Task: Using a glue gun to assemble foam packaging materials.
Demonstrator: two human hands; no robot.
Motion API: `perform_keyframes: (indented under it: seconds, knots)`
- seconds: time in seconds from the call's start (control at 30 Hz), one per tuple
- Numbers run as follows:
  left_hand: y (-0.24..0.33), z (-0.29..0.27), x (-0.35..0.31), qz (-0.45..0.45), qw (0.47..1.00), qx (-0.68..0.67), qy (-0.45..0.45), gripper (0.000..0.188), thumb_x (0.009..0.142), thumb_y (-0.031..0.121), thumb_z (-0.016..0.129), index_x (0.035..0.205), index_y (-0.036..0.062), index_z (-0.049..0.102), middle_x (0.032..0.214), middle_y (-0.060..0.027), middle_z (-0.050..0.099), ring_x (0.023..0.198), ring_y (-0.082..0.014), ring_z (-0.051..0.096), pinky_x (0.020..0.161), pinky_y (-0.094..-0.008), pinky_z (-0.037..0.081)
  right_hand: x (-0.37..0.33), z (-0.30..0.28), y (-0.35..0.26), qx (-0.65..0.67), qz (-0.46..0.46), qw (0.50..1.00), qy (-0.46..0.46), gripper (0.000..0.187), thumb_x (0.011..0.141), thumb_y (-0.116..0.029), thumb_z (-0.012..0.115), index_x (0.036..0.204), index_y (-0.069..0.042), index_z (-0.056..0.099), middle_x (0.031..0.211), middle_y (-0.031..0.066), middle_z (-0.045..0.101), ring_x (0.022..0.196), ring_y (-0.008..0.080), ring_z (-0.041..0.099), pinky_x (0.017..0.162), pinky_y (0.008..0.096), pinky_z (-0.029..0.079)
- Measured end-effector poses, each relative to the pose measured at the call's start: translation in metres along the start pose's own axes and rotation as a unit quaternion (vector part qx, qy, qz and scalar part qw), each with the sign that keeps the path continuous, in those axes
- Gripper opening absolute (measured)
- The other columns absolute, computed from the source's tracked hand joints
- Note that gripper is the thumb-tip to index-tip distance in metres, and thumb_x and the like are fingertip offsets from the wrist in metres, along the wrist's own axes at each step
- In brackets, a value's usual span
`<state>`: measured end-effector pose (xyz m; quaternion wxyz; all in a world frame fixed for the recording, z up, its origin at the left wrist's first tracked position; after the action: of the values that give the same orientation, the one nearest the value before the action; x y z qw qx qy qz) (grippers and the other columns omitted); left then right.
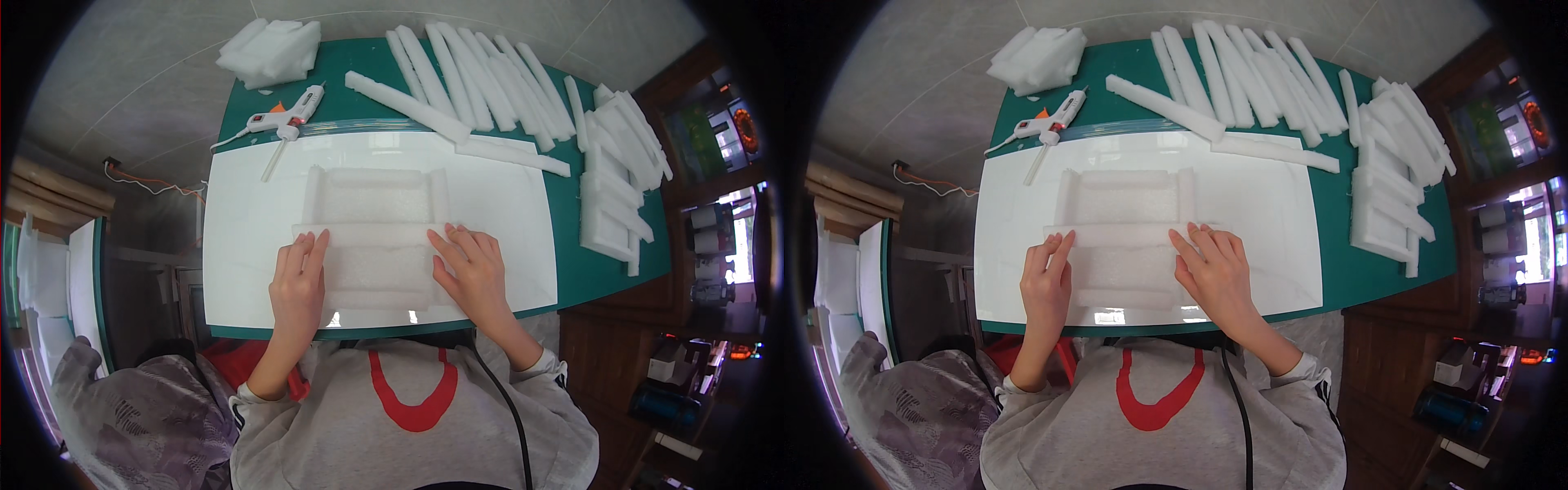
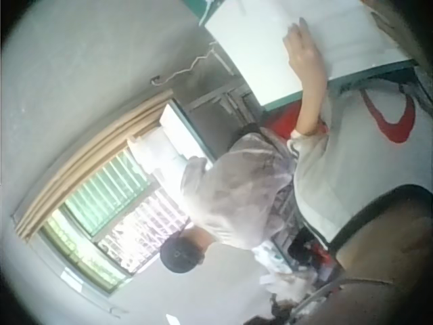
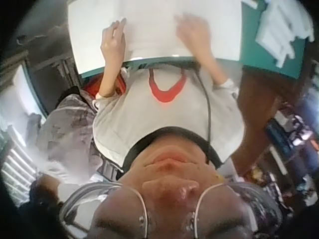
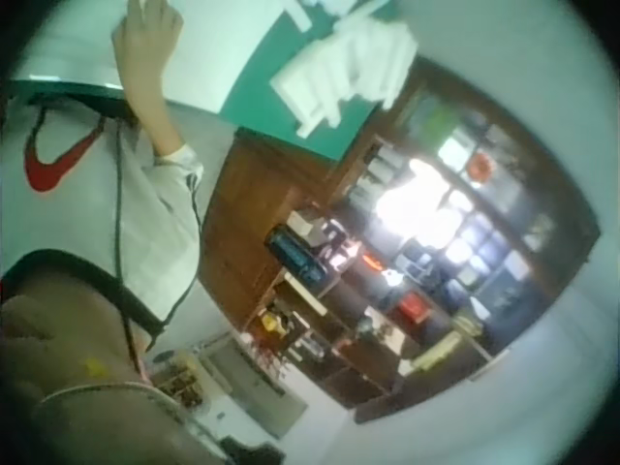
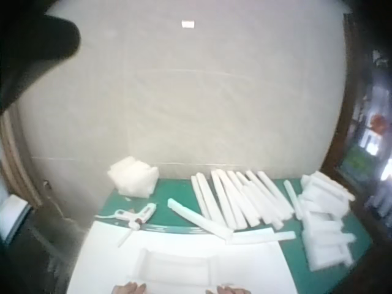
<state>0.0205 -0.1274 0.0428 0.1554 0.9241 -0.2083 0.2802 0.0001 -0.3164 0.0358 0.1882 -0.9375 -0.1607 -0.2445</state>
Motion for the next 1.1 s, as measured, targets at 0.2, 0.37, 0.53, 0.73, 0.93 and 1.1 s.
perform_keyframes:
  seconds: [0.2, 0.37, 0.53, 0.73, 0.93, 1.1]
  knots:
    - [-0.001, 0.0, 0.0, -0.004, 1.0, -0.002, 0.004, 0.041, 0.064, -0.01, 0.06, 0.103, 0.0036, 0.061, 0.091, -0.01, 0.057, 0.078, -0.0215, 0.057, 0.06, -0.0297, 0.051, 0.0, 0.0, 0.0, 0.001, -0.002, 1.0, 0.005, 0.038, 0.067, -0.006, 0.066, 0.104, -0.007, 0.061, 0.1, 0.0103, 0.058, 0.091, 0.0237, 0.055, 0.082, 0.0348, 0.04]
    - [-0.003, 0.0, -0.001, -0.006, 1.0, -0.016, 0.004, 0.045, 0.062, -0.012, 0.059, 0.103, 0.0043, 0.061, 0.091, -0.0093, 0.057, 0.079, -0.0215, 0.057, 0.06, -0.03, 0.051, 0.0, -0.001, -0.001, 0.002, -0.002, 1.0, 0.008, 0.038, 0.066, -0.006, 0.066, 0.104, -0.007, 0.061, 0.1, 0.0105, 0.058, 0.091, 0.0241, 0.055, 0.082, 0.0352, 0.04]
    - [-0.004, 0.002, -0.002, -0.007, 1.0, -0.019, 0.004, 0.047, 0.06, -0.013, 0.058, 0.104, 0.0048, 0.061, 0.092, -0.0089, 0.056, 0.08, -0.0214, 0.057, 0.061, -0.0303, 0.051, -0.001, -0.001, 0.001, 0.003, -0.003, 1.0, 0.017, 0.038, 0.066, -0.005, 0.066, 0.104, -0.007, 0.061, 0.1, 0.0102, 0.058, 0.091, 0.0244, 0.055, 0.081, 0.0349, 0.04]
    - [-0.003, 0.001, -0.002, -0.005, 1.0, -0.016, 0.007, 0.048, 0.06, -0.012, 0.058, 0.104, 0.0048, 0.061, 0.092, -0.0088, 0.056, 0.081, -0.0216, 0.057, 0.062, -0.0301, 0.051, -0.003, 0.0, 0.003, 0.012, 0.003, 0.999, 0.031, 0.039, 0.064, -0.005, 0.066, 0.103, -0.008, 0.062, 0.099, 0.0094, 0.058, 0.089, 0.025, 0.055, 0.08, 0.0343, 0.039]
    - [-0.005, 0.002, -0.003, -0.012, 1.0, -0.017, 0.01, 0.048, 0.06, -0.012, 0.059, 0.104, 0.0057, 0.061, 0.093, -0.0092, 0.057, 0.082, -0.0215, 0.057, 0.061, -0.0299, 0.051, -0.005, 0.001, 0.004, 0.007, -0.007, 0.998, 0.07, 0.037, 0.064, -0.003, 0.062, 0.101, -0.009, 0.063, 0.095, 0.0073, 0.058, 0.087, 0.023, 0.053, 0.077, 0.0342, 0.038]
    - [-0.005, 0.003, -0.004, -0.019, 1.0, -0.016, 0.013, 0.048, 0.06, -0.012, 0.058, 0.104, 0.0064, 0.062, 0.093, -0.0092, 0.058, 0.082, -0.0212, 0.057, 0.061, -0.0296, 0.051, -0.007, 0.003, 0.012, 0.036, -0.044, 0.995, 0.079, 0.041, 0.061, -0.002, 0.057, 0.1, -0.01, 0.064, 0.093, 0.006, 0.058, 0.084, 0.0224, 0.053, 0.076, 0.0344, 0.037]
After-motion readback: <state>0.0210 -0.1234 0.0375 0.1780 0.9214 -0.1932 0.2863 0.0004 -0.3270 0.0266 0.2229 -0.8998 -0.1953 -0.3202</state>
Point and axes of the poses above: each hand's wrist, its own x-axis towards the middle knuckle, its own z-axis out of the palm, y = z × x, the point moved 9 cm from there along x, towards the middle knuckle
